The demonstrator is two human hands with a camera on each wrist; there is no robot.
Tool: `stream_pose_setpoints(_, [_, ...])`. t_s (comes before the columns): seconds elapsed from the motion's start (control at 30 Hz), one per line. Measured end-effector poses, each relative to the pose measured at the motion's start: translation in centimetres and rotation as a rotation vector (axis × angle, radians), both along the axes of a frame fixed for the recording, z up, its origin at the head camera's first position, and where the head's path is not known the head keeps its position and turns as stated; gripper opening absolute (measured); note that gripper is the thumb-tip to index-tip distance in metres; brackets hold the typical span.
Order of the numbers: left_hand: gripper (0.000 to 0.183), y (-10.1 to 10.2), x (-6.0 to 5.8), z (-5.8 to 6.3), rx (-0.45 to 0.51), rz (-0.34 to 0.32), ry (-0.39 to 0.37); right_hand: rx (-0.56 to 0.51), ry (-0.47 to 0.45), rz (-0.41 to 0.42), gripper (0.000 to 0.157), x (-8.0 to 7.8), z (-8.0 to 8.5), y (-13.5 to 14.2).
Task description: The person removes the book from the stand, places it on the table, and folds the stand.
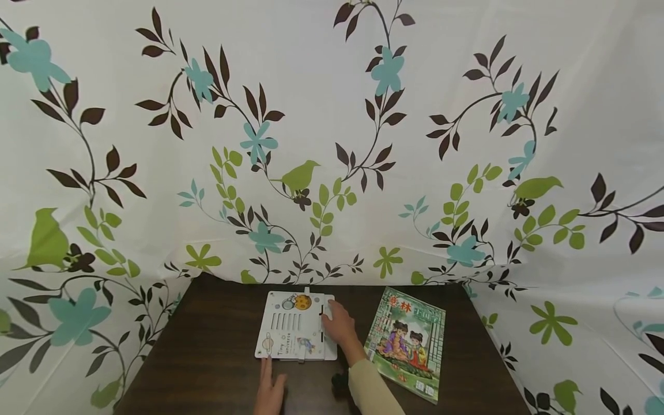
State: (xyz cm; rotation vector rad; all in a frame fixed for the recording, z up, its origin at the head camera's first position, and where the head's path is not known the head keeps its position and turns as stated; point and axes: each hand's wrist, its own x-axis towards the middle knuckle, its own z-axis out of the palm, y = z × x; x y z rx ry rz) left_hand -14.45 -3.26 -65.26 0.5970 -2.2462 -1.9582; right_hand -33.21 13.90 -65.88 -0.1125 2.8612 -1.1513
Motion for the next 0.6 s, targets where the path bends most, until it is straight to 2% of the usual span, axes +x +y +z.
stream_pose_setpoints(0.33, [0.076, -0.7, -0.3, 0.2, 0.012, -0.051, -0.033, 0.015, -0.011, -0.024, 0.053, 0.3, 0.1, 0.0])
stream_pose_setpoints(0.43, [0.076, -1.0, -0.4, 0.5, 0.02, -0.064, -0.047, 0.009, -0.005, -0.041, 0.054, 0.5, -0.4, 0.0])
stream_pose_setpoints(0.6, [0.075, -1.2, -0.6, 1.0, 0.035, -0.083, -0.057, -0.009, 0.054, -0.079, 0.054, 0.9, -1.6, 0.0])
